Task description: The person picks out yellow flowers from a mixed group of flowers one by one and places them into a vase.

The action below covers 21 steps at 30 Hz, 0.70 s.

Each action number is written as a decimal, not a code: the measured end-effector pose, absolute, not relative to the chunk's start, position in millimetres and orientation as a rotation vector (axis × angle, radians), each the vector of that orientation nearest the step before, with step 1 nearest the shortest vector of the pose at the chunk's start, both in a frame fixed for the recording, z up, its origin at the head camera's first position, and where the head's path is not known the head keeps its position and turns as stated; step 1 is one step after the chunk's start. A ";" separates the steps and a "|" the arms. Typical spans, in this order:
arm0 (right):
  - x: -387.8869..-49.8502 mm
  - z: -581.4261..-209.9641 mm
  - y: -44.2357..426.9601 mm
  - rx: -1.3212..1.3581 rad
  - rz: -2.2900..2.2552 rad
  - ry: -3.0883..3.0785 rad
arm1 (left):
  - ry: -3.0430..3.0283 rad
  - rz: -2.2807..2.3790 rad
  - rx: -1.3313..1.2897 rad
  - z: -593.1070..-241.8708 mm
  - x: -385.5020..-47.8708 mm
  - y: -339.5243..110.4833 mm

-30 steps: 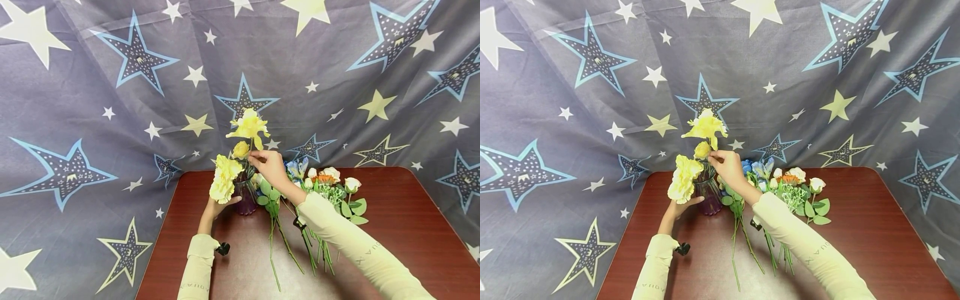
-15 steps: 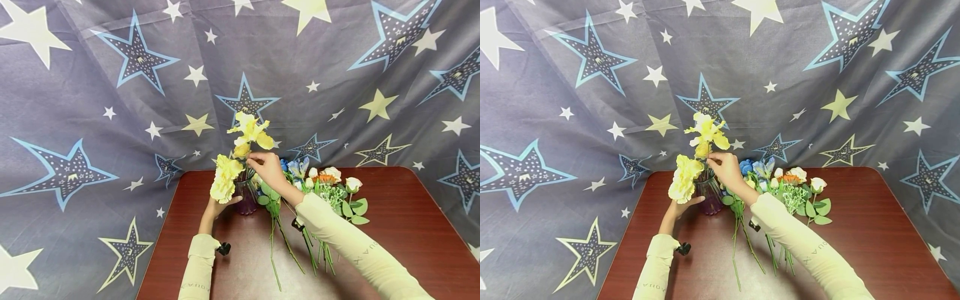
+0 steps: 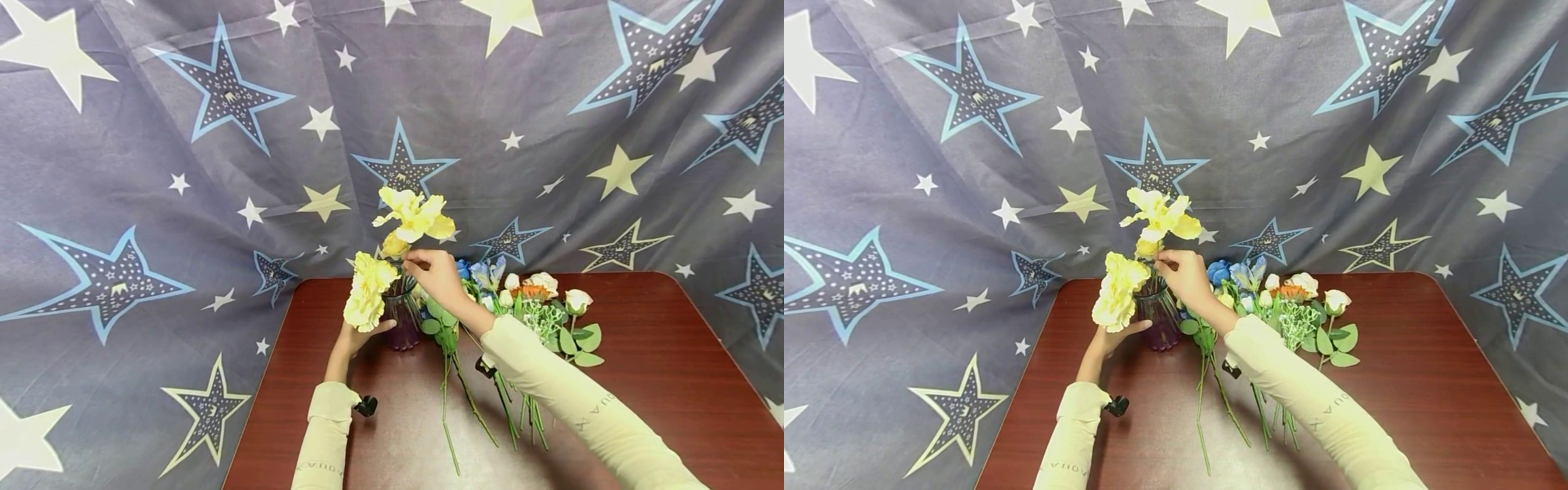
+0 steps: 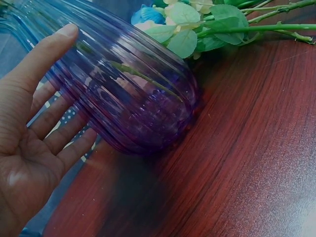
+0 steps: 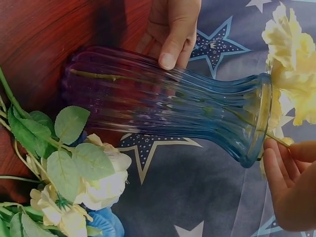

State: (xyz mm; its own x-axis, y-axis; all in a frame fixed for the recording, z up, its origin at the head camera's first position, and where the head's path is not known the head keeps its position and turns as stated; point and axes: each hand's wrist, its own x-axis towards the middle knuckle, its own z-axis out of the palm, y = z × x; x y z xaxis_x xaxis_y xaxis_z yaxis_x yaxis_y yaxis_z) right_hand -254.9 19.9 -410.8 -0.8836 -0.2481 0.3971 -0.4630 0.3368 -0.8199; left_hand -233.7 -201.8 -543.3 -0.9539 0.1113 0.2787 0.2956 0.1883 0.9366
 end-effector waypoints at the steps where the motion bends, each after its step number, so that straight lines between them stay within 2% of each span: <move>1: -254.9 -411.2 19.4 0.646 1.567 -2.406 | -2.300 -1.871 -0.401 -543.3 -233.5 -201.8; 8: -256.5 -412.4 16.5 0.635 1.552 -2.447 | -2.293 -1.878 -0.406 -543.9 -232.9 -202.0; 15: -259.2 -412.2 14.7 0.634 1.569 -2.445 | -2.317 -1.872 -0.344 -567.0 -245.5 -204.4; 21: -260.4 -409.2 13.4 0.604 1.557 -2.478 | -2.303 -1.876 -0.346 -570.3 -247.3 -205.7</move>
State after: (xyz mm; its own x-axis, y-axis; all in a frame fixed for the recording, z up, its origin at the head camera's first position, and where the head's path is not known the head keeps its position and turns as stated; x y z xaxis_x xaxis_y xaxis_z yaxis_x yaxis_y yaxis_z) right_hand -260.4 13.4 -409.2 -0.9071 -0.2538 0.3359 -0.4127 0.3793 -0.8281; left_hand -247.3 -205.7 -570.3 -0.9620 0.0830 0.2602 0.2717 0.1909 0.9433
